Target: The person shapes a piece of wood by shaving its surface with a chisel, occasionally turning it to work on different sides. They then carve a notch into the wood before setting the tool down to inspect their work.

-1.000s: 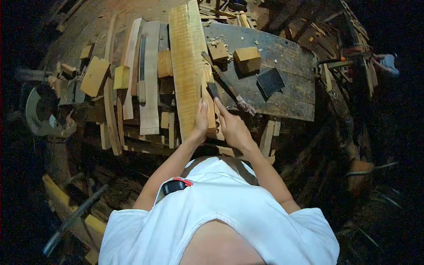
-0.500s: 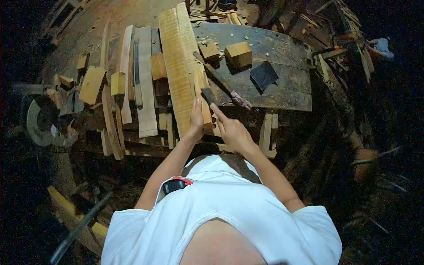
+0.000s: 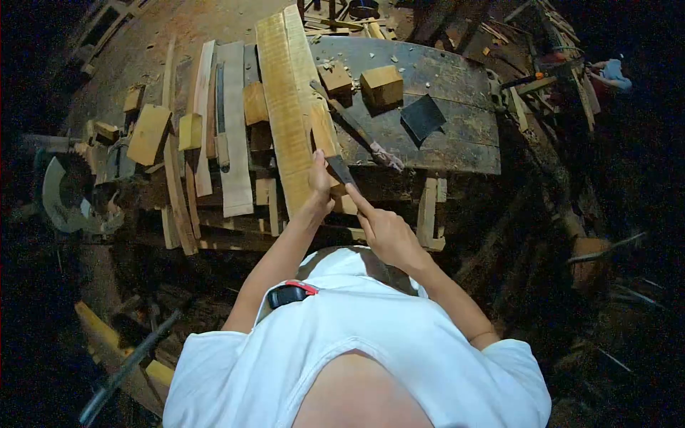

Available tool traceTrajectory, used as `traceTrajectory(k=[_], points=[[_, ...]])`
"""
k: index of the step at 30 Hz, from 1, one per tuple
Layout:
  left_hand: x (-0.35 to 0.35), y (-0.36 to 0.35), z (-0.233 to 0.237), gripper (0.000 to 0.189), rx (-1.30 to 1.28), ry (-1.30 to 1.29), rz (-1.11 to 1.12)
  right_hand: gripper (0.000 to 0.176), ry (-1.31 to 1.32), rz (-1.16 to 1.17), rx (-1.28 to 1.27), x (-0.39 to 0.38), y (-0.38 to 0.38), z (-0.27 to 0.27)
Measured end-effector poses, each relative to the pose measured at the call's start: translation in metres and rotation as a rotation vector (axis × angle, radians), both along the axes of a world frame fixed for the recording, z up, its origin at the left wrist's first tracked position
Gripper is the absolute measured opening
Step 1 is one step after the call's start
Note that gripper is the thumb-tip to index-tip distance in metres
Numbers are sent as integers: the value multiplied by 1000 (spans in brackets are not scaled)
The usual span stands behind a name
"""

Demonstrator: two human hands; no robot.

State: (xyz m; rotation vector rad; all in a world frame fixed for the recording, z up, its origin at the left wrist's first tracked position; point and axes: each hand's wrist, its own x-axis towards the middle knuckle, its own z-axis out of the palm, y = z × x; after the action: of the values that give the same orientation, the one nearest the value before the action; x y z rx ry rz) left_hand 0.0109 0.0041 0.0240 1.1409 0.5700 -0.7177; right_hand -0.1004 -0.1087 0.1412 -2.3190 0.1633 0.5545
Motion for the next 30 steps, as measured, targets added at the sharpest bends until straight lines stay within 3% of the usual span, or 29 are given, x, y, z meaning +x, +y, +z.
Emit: traceTrajectory(k=[2,4,6,11,15,17,20,22,24,25,30], points=[[2,-3,-23,46,-76,-6,-56,53,19,-84,68,9,-1,1],[0,-8,-17,48,-20,-79,48,51,-57,-121,35,28,0,-27],[-1,-3,-14,51,-30,-71,-17,50,0,-187,60,43,2,-35],[4,0,-70,53,-60,-118,48,50,49,-63,61,-7,-2,1],[-2,-13,-21,49,-76,5,35,50,64,-73,44,-4,-3,1],[-8,-19,-3,45,18,-135,85,49,33,-136,29,20,2,-15],[-6,-20,-16,45,-98,-118,164,49,-29,-127,-26,26,5,-29],[-5,-16,8,44,-75,-110,95,49,13,-86,-25,7,3,0],[-8,-22,29,43,84,-102,224,51,46,-65,84,-12,-2,9],[0,-16,-58,43,-63,-138,171,52,15,-66,70,-17,-4,4],[-3,-21,-27,41,-55,-193,92,49,26,-122,7,32,-5,-18]])
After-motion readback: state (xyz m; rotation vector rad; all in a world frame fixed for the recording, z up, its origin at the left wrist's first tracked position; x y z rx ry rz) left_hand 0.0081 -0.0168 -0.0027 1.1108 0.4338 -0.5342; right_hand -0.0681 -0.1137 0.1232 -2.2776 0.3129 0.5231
